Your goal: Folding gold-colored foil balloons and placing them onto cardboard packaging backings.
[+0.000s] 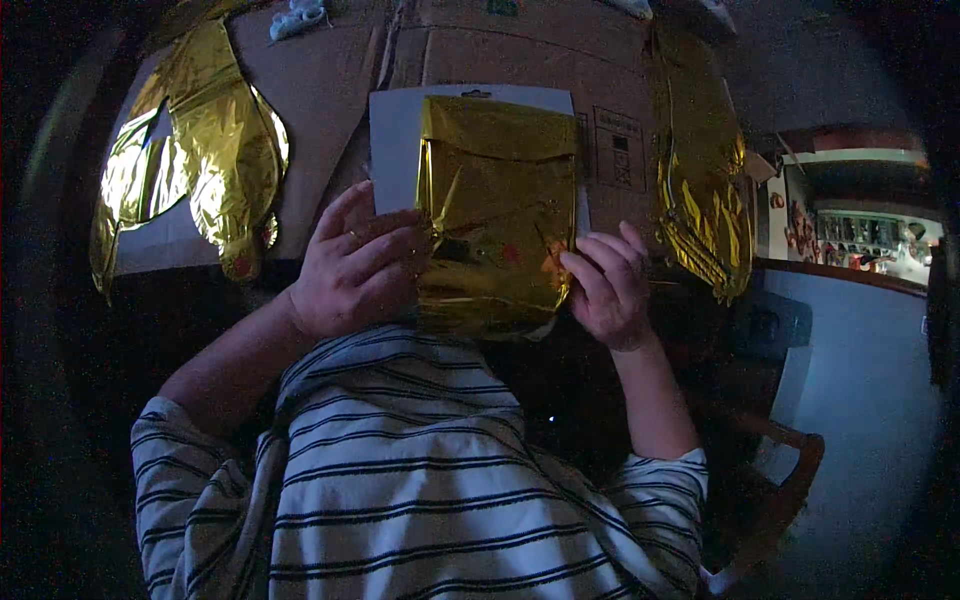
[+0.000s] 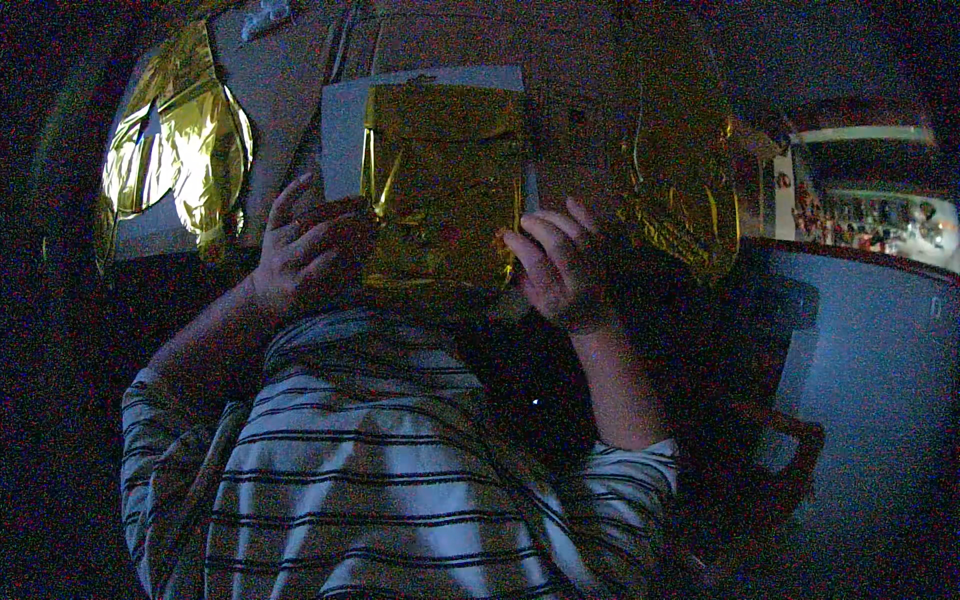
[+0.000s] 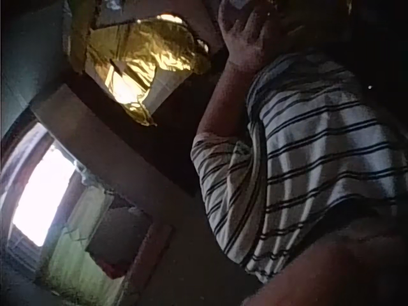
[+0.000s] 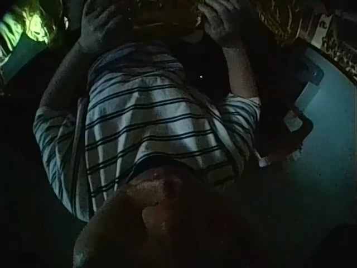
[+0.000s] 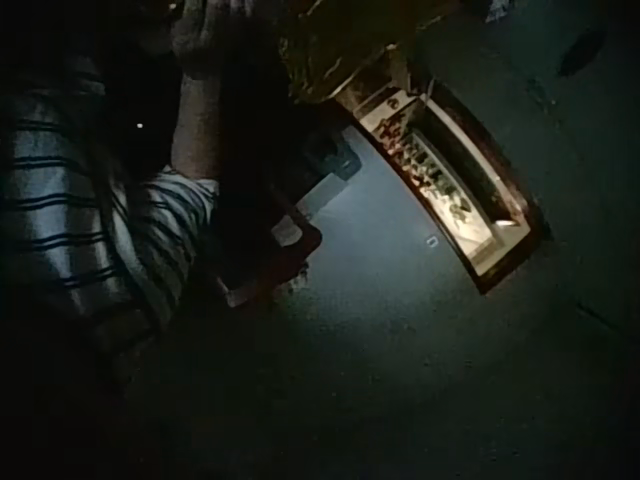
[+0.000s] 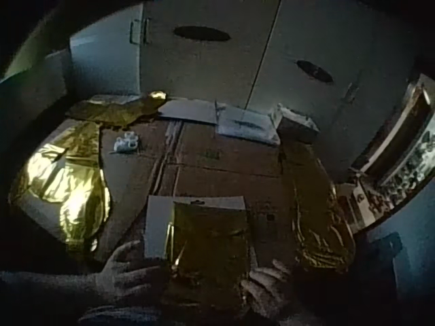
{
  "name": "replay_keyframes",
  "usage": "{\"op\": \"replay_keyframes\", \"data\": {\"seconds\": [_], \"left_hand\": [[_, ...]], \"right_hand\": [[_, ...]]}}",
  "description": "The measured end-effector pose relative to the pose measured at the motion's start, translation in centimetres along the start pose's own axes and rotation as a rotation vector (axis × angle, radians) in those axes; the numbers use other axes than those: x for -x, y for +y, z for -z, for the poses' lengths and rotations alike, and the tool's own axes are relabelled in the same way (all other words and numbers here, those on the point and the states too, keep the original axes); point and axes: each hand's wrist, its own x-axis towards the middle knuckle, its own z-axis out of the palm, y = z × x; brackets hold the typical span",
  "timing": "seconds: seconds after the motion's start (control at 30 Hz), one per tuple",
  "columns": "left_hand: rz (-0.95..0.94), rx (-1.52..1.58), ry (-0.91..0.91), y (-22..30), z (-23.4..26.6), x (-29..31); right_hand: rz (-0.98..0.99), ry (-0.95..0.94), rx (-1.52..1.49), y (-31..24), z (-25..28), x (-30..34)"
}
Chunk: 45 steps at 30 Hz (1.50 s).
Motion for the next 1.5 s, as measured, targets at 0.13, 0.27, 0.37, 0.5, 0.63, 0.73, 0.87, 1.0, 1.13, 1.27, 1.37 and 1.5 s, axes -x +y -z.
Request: {"op": "replay_keyframes", "data": {"seconds": [0.13,0.27,0.37,0.5,0.63,0.73,0.87,1.0,1.13,1.27,1.37,1.5], "left_hand": [[0.004,-0.022,0.001,0.2,0.2,-0.3],[-0.001,-0.004,0.005,0.1,0.1,-0.1],[0.013,-0.016,-0.009,0.3,0.3,-0.4],[0.015,-0.042,-0.009,0.4,0.4,-0.4],[0.015,-0.03,-0.016,0.5,0.6,-0.7],[0.007,-0.019,-0.024,0.3,0.5,-0.7],[0.001,-0.003,-0.041,0.1,0.7,-0.7],[-0.004,0.042,-0.014,-0.4,0.4,-0.8],[0.032,0.117,-0.051,-0.5,0.8,-1.1],[0.025,0.099,-0.066,-0.6,0.6,-1.0],[-0.002,0.091,-0.081,-0.7,0.7,-1.1],[0.002,0.085,-0.083,-0.6,0.7,-1.1]], "right_hand": [[-0.006,-0.008,0.0,-0.1,0.3,0.2],[-0.018,0.024,0.065,-1.0,1.0,-0.6],[-0.018,0.051,0.064,-1.0,0.9,-0.4],[-0.004,0.031,0.098,-1.1,0.9,-0.6],[0.01,0.023,0.08,-1.1,1.0,-0.7],[0.026,0.003,0.06,-1.1,1.3,-1.1],[0.034,-0.044,0.047,-0.8,1.4,-1.3],[0.045,-0.059,-0.023,-0.2,1.2,-1.3],[0.062,-0.083,-0.048,0.2,1.3,-1.5],[0.045,-0.061,-0.046,0.0,1.1,-1.7],[0.065,-0.058,-0.033,-0.2,1.2,-1.8],[0.084,-0.095,-0.013,-0.3,1.3,-1.9]]}}
